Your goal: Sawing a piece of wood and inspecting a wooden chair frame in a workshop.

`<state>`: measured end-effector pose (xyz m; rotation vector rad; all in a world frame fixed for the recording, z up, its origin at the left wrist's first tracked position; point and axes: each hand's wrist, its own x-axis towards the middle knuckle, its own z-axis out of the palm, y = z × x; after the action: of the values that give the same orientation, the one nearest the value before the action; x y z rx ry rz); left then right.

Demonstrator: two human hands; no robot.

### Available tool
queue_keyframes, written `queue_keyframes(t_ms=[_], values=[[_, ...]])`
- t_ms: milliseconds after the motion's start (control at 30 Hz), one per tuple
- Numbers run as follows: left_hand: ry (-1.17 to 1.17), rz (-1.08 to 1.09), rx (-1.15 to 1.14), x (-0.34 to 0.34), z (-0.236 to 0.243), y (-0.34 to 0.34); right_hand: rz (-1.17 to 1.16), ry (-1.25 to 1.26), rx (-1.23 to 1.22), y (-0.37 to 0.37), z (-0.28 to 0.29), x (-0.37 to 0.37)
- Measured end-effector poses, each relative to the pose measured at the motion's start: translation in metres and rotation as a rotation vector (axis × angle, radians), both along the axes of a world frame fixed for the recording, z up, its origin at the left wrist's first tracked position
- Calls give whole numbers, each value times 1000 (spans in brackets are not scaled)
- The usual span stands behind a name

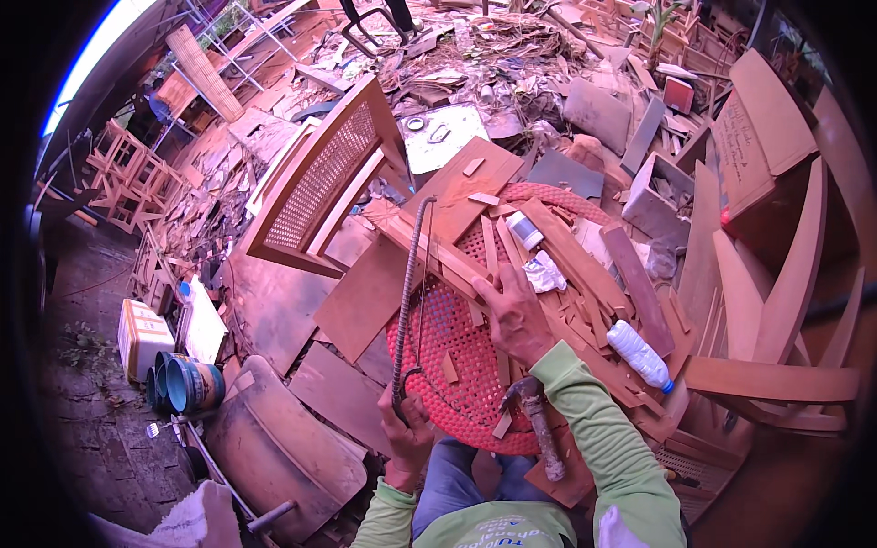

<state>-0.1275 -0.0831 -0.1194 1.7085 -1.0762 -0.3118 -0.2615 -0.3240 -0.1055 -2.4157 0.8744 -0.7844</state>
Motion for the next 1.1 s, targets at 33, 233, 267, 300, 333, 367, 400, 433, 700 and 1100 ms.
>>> queue_keyframes(t_ms=[33,233,267,300,333,367,400,433,700,1100], values=[[0,-1,1,0,0,0,-3,2,-10,0,1,0],[10,-29,-21,-1,3,-2,17,-9,-25,-2,3,1],[16,-32,-24,-2,6,-3,19,-11,-23,-2,3,1],[22,-34,-29,-2,7,-4,19,-44,10,-3,3,2],[20,-29,-29,-2,7,-2,19,-78,42,-4,4,3],[38,-28,-13,0,5,1,25,-80,41,-5,6,7],[60,-28,3,-1,5,3,6,-69,-7,-6,10,13],[61,-23,2,-3,6,1,-12,-59,-57,-7,13,19],[36,-10,-13,-10,15,-1,47,-41,-70,-26,-4,51],[-77,45,31,-20,24,-5,66,-35,-153,-29,4,45]])
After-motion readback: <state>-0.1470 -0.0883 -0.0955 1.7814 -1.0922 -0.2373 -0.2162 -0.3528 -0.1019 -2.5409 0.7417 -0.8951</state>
